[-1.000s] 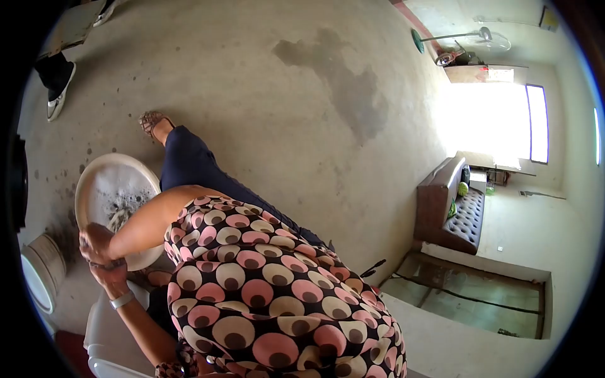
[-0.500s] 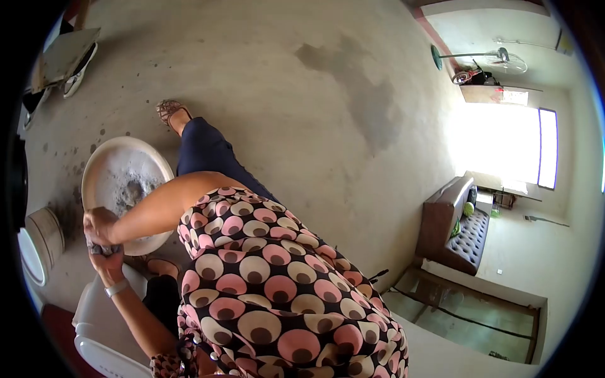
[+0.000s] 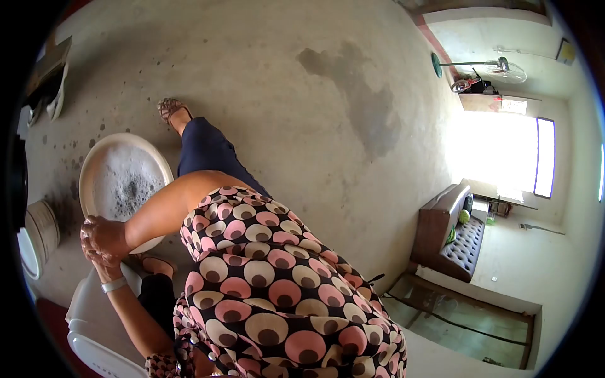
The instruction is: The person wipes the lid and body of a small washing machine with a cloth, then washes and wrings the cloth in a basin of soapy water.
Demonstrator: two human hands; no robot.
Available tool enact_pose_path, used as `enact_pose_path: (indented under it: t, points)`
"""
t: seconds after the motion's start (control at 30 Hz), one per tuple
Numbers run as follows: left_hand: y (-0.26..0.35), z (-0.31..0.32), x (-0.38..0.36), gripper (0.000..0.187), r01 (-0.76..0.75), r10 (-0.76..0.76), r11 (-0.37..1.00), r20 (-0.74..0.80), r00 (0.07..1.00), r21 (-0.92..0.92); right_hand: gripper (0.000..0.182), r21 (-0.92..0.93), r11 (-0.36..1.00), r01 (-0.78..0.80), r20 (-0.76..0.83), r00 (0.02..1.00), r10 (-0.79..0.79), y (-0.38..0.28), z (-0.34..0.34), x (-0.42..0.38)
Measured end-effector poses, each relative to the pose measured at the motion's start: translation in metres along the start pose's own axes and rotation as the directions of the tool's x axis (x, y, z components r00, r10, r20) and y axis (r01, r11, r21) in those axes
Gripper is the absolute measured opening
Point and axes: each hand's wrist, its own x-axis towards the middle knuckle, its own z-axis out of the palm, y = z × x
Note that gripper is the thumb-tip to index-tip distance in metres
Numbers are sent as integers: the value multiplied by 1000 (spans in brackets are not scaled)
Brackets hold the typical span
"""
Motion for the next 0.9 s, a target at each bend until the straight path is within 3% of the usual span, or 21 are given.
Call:
enact_pose_path:
  t: [0.03,0.13,0.23,0.27,0.4,0.6,0.67,0.77,0.87,0.9]
  points:
    - [-6,4,3,41,-24,27,988,-17,999,150,20,-183,979,95,-7,995,-98,2,3,0]
    - [-31,17,16,42,-68,99,915,-59,993,397,19,-155,987,45,47,998,-38,6,2,7]
    - [-46,27,22,42,-142,231,863,-129,964,485,21,-102,994,-42,-11,999,41,-5,-5,13]
    - [-54,29,22,43,-134,195,892,-102,975,432,22,-76,993,-86,-39,996,83,-8,-9,14]
    - [16,13,-21,45,-114,113,990,22,993,79,23,11,983,-184,-84,979,185,-18,-15,20]
    - [38,-5,-36,48,-120,162,944,114,980,-307,24,139,941,-307,-123,938,324,-21,-30,21]
    - [43,-14,-36,49,-135,182,956,166,969,-261,24,187,918,-350,-132,917,376,-24,-36,24]
    - [63,-25,-39,51,-203,172,975,276,946,86,25,282,865,-415,-137,875,464,-27,-40,29]
    - [62,-14,-45,50,-79,45,982,193,980,173,25,375,795,-477,-130,822,555,-31,-46,36]
    - [47,-6,-44,51,-40,90,962,173,981,-272,25,407,766,-498,-126,800,587,-34,-45,40]
